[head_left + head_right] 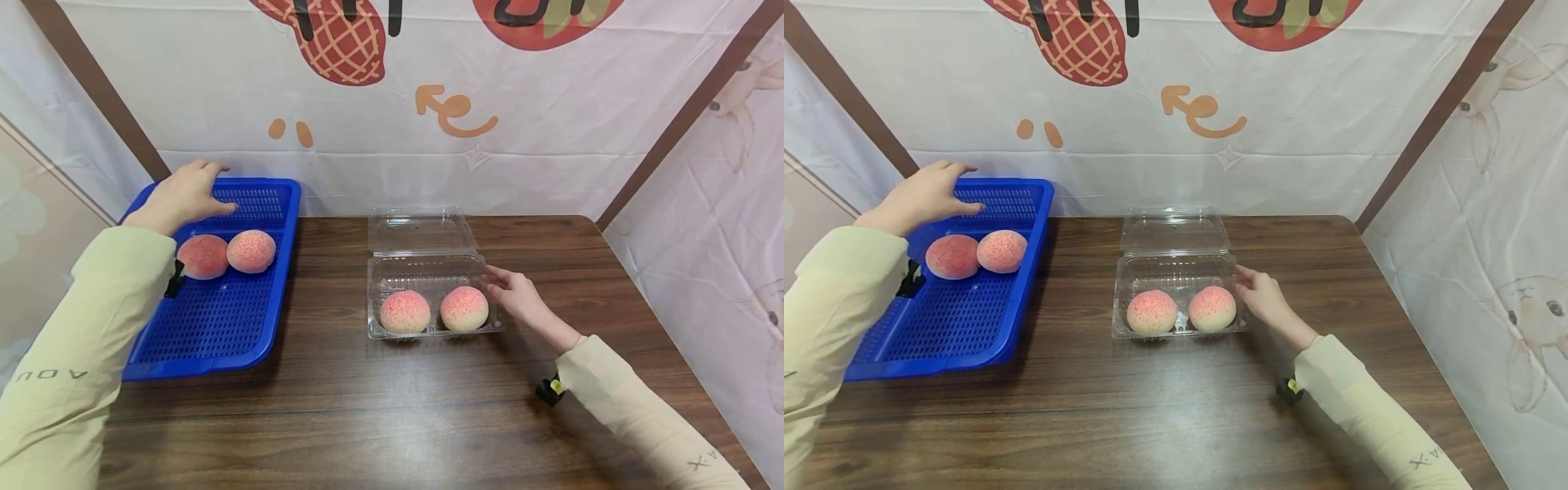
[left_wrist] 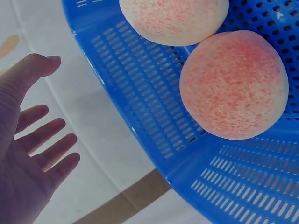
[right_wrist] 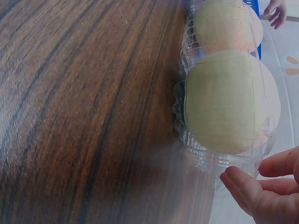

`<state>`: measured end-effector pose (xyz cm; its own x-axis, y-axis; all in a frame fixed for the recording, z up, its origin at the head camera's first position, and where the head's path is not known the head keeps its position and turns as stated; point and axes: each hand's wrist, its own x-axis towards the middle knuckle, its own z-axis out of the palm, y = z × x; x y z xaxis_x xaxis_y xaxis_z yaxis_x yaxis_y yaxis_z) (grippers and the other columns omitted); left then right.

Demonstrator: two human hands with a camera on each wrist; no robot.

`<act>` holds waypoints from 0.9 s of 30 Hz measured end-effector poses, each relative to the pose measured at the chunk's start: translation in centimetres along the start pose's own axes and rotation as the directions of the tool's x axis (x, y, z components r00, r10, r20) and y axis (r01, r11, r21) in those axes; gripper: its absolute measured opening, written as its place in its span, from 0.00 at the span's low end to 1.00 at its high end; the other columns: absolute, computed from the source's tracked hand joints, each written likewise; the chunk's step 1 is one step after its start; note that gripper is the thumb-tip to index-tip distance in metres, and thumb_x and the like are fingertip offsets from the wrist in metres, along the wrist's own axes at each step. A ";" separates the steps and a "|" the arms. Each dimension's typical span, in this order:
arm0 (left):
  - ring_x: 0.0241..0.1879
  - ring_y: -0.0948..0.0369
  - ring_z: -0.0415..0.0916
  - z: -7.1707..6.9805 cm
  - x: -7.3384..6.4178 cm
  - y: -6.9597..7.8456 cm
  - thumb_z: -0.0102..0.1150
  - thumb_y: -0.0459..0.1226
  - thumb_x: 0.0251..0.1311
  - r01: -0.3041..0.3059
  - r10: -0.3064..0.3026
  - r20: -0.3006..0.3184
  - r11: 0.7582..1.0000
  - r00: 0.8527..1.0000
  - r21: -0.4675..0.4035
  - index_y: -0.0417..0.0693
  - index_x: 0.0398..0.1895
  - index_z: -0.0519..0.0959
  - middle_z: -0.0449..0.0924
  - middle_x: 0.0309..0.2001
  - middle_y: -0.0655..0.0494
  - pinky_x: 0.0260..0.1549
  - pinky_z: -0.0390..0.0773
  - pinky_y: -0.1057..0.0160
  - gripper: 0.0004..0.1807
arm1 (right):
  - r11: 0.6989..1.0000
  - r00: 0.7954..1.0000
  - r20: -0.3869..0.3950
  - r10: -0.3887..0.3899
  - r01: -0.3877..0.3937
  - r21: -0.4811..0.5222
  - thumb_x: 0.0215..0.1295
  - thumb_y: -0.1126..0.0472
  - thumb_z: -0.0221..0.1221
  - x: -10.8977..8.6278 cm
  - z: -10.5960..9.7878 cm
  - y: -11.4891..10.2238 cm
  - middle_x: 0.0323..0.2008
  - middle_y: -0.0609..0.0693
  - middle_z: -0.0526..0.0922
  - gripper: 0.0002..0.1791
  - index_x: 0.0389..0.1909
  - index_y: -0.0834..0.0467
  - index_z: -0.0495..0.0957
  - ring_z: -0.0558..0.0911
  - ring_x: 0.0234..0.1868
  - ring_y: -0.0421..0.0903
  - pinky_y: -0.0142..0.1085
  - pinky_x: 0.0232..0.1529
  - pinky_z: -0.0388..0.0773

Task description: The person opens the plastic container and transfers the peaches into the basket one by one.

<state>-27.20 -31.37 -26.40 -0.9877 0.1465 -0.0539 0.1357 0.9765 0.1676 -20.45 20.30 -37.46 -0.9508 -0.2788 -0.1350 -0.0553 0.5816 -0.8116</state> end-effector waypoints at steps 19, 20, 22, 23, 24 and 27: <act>0.59 0.33 0.52 -0.4 -0.2 1.3 0.60 0.48 0.53 -0.067 0.068 -0.007 0.998 0.998 0.009 0.31 0.64 0.55 0.54 0.61 0.27 0.52 0.56 0.34 0.43 | 1.000 1.000 0.010 -0.016 0.016 -0.013 0.66 0.70 0.45 -0.1 0.0 0.2 0.56 0.68 0.69 0.26 0.63 0.73 0.56 0.72 0.56 0.58 0.42 0.49 0.74; 0.59 0.33 0.52 -0.3 -0.2 1.4 0.60 0.48 0.53 -0.073 0.073 -0.008 0.997 0.997 0.012 0.31 0.64 0.55 0.54 0.61 0.27 0.52 0.56 0.34 0.42 | 1.000 1.000 0.011 -0.016 0.016 -0.014 0.66 0.70 0.45 -0.1 0.0 0.1 0.56 0.68 0.69 0.26 0.63 0.73 0.56 0.72 0.56 0.58 0.42 0.49 0.74; 0.58 0.34 0.53 -0.4 -0.2 1.6 0.60 0.47 0.53 -0.086 0.086 -0.012 0.996 0.996 0.020 0.31 0.64 0.56 0.55 0.61 0.27 0.52 0.56 0.35 0.42 | 1.000 1.000 0.013 -0.013 0.014 -0.018 0.66 0.69 0.45 -0.1 0.0 0.1 0.56 0.68 0.69 0.26 0.64 0.72 0.56 0.72 0.56 0.58 0.42 0.49 0.74; 0.58 0.34 0.53 -0.4 -0.2 1.7 0.60 0.47 0.53 -0.092 0.092 -0.011 0.996 0.996 0.021 0.31 0.64 0.56 0.55 0.60 0.27 0.53 0.56 0.35 0.42 | 1.000 1.000 0.013 -0.013 0.013 -0.019 0.66 0.69 0.45 -0.2 0.0 0.0 0.56 0.68 0.69 0.26 0.64 0.72 0.56 0.72 0.56 0.58 0.42 0.49 0.74; 0.58 0.34 0.53 -0.4 -0.2 1.8 0.60 0.47 0.52 -0.097 0.098 -0.014 0.995 0.995 0.021 0.31 0.63 0.57 0.55 0.60 0.27 0.53 0.56 0.35 0.42 | 1.000 1.000 0.012 -0.013 0.013 -0.018 0.66 0.69 0.45 -0.2 0.0 0.0 0.56 0.68 0.69 0.26 0.64 0.72 0.56 0.72 0.56 0.58 0.42 0.49 0.74; 0.58 0.34 0.54 -0.4 -0.1 2.3 0.61 0.46 0.52 -0.114 0.115 -0.020 0.993 0.993 0.025 0.31 0.63 0.58 0.56 0.60 0.28 0.53 0.57 0.36 0.41 | 1.000 1.000 0.012 -0.015 0.015 -0.016 0.66 0.69 0.45 -0.3 0.1 -0.1 0.56 0.68 0.69 0.26 0.63 0.73 0.56 0.71 0.56 0.58 0.42 0.49 0.74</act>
<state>-26.79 -29.25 -25.61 -0.9671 0.2541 -0.0143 0.2493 0.9571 0.1480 -20.19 20.29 -37.40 -0.9462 -0.2966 -0.1295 -0.0746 0.5893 -0.8045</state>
